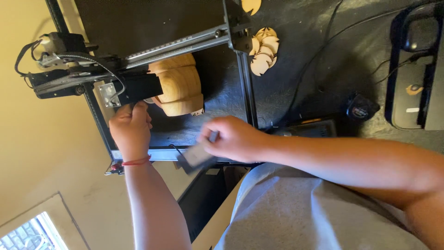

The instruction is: The person places a wooden mug onto a laser engraver, aligns it with the laser head, and opens a laptop to configure the job.

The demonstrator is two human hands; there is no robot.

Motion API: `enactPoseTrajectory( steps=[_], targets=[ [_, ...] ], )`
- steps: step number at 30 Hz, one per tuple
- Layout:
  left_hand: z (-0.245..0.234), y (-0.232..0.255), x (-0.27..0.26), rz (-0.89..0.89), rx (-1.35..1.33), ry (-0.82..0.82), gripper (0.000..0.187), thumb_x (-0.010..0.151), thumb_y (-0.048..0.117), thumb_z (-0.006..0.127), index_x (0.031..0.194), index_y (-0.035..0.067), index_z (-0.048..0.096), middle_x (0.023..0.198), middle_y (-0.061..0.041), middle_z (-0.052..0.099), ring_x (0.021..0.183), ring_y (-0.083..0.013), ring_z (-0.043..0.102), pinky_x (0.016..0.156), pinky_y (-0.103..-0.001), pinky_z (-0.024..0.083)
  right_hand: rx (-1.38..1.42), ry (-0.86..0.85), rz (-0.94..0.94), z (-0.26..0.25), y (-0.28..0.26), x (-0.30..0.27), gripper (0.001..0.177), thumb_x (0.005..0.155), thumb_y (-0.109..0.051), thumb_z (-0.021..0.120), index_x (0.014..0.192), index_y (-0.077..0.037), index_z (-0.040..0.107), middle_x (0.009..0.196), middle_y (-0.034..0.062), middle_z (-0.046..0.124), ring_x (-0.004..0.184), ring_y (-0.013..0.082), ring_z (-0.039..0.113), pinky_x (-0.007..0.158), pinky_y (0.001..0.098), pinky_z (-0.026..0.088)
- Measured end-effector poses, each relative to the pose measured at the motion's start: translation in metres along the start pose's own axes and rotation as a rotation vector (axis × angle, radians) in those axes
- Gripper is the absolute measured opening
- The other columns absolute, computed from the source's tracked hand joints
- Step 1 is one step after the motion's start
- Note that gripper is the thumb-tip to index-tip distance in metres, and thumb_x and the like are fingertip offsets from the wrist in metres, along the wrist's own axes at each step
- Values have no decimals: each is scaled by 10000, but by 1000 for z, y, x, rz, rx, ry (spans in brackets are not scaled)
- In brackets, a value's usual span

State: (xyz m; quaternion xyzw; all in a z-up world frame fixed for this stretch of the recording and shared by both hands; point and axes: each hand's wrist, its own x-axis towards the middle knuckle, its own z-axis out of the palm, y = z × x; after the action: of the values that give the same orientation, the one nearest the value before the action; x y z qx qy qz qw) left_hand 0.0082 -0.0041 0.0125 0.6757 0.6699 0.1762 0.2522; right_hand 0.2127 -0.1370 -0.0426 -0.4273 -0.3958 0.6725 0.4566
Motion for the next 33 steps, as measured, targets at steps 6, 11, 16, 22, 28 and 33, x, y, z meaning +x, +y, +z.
enactPoseTrajectory(
  steps=[6, 11, 16, 22, 28, 33],
  targets=[
    [-3, -13, 8, 36, 334, 95, 320, 990, 144, 630, 675, 124, 577, 503, 4, 515, 418, -104, 475, 424, -232, 355, -57, 28, 53, -93, -8, -124, 228, 770, -59, 712, 995, -34, 746, 734, 122, 635, 690, 183, 639, 644, 332, 537],
    [-24, -65, 20, 586, 1489, -77, 165, 941, 228, 589, 777, 245, 582, 719, 25, 583, 620, -206, 616, 479, -335, 396, -165, 359, 240, -167, 7, -210, 226, 821, -107, 748, 1044, -71, 742, 796, 49, 717, 570, 105, 670, 588, 224, 537],
    [5, -202, 84, -15, 369, -120, 442, 1236, 442, 525, 914, 140, 549, 794, -55, 506, 685, -226, 466, 571, -400, 324, 33, 679, 199, -223, 5, -264, 210, 827, -5, 719, 1036, -24, 714, 784, 99, 678, 573, 185, 656, 609, 263, 539],
    [49, -216, 119, -54, 85, -190, 390, 1320, 511, 450, 1218, 139, 505, 914, -37, 466, 740, -173, 430, 600, -375, 339, -6, 892, 196, -295, -15, -312, 213, 825, -4, 713, 1030, -62, 712, 977, 117, 714, 563, 180, 624, 604, 260, 543],
    [11, -208, 72, 31, 113, -115, 424, 1396, 475, 474, 1377, 68, 592, 1034, -98, 565, 874, -209, 535, 692, -388, 449, -192, 1025, 206, -401, -45, -277, 226, 837, 39, 670, 1021, -90, 687, 1011, 85, 689, 566, 139, 602, 545, 220, 531],
    [-10, -109, -19, -29, 119, -93, 516, 1300, 496, 435, 1349, 5, 587, 1158, -169, 547, 1047, -308, 510, 824, -480, 381, -399, 1031, 392, -467, -68, -206, 199, 927, -40, 659, 1077, -166, 690, 1065, 52, 712, 727, 86, 665, 602, 165, 582]
  ],
)
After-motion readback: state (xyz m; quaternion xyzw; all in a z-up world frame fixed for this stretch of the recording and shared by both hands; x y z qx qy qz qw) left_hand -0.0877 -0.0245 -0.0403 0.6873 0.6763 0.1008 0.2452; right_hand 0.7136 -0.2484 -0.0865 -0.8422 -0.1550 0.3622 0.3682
